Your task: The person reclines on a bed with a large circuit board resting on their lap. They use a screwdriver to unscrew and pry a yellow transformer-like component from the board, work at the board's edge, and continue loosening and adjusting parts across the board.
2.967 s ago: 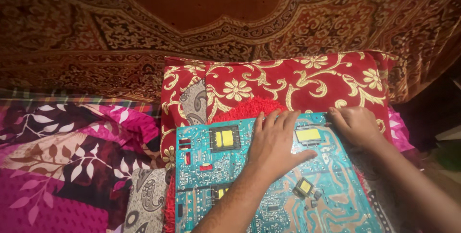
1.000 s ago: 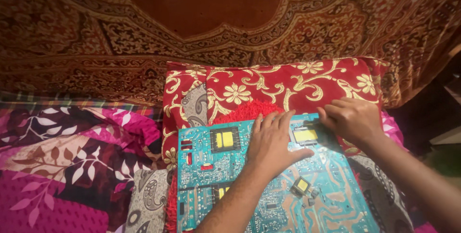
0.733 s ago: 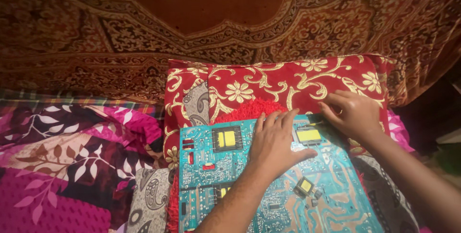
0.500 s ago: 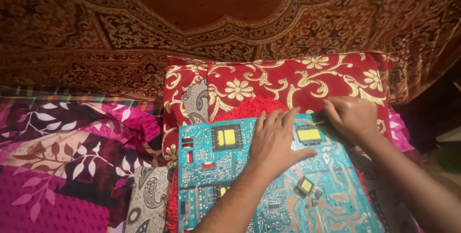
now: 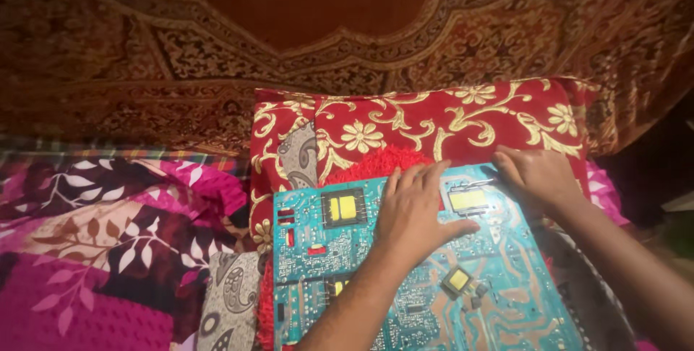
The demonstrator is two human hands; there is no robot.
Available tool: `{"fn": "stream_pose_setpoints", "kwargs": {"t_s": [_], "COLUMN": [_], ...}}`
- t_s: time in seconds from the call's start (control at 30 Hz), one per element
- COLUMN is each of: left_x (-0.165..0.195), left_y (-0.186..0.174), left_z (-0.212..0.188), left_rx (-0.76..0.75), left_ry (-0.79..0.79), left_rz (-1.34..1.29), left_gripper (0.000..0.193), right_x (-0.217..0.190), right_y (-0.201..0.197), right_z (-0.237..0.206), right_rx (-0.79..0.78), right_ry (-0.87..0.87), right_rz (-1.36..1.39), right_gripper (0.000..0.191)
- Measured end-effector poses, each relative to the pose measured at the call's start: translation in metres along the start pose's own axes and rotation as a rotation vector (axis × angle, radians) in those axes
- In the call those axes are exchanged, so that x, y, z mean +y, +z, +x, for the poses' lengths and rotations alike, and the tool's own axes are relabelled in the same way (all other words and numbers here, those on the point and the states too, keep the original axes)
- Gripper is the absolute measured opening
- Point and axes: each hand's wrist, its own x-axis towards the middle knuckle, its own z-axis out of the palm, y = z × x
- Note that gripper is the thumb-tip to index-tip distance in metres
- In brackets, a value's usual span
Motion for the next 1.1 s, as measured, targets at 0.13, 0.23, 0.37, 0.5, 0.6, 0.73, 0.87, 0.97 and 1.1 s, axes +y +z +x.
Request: {"fn": "stream_pose_setpoints", "kwargs": {"t_s": [0.13,0.23,0.37,0.5,0.6,0.73,0.87,0.97,1.1], "left_x": [0.002,0.003,0.009,0.013,0.016,0.019,0.018,0.016,0.015], "left_y": [-0.001,-0.004,-0.005,-0.007,-0.009,-0.012,-0.016,-0.018,-0.017], "left_z": [-0.004,-0.009,-0.010,-0.012,-0.010,-0.010,-0.009,-0.009,-0.008], "left_rx": [0.016,0.022,0.005,-0.014,-0.036,-0.035,-0.041,-0.037,-0.044], "left_ry": [0.004,0.005,-0.006,-0.017,-0.032,-0.039,-0.053,-0.036,-0.045], "left_rz": [-0.007,-0.006,-0.003,0.003,0.012,0.000,-0.005,0.016,0.007], "left_gripper": [0.106,0.104,0.102,0.103,0.104,0.104,0.103,0.103,0.104], "right_x": [-0.014,-0.023,-0.027,-0.039,-0.051,-0.066,-0.074,-0.075,-0.073], "right_y": [-0.038,-0.061,-0.091,-0.106,-0.110,-0.104,-0.099,-0.098,-0.098], "right_z": [-0.019,-0.040,-0.059,-0.072,-0.074,-0.068,-0.063,-0.058,-0.055], "right_rx": [0.011,0.032,-0.159,0.030,0.144,0.225,0.333,0.308,0.276], "right_ry": [0.092,0.153,0.254,-0.138,-0.190,-0.245,-0.302,-0.291,-0.306], "right_rz": [0.056,0.208,0.221,0.192,0.096,0.006,-0.089,-0.114,-0.110], "right_gripper": [0.044,0.043,0.038,0.022,0.017,0.026,0.029,0.030,0.025]}}
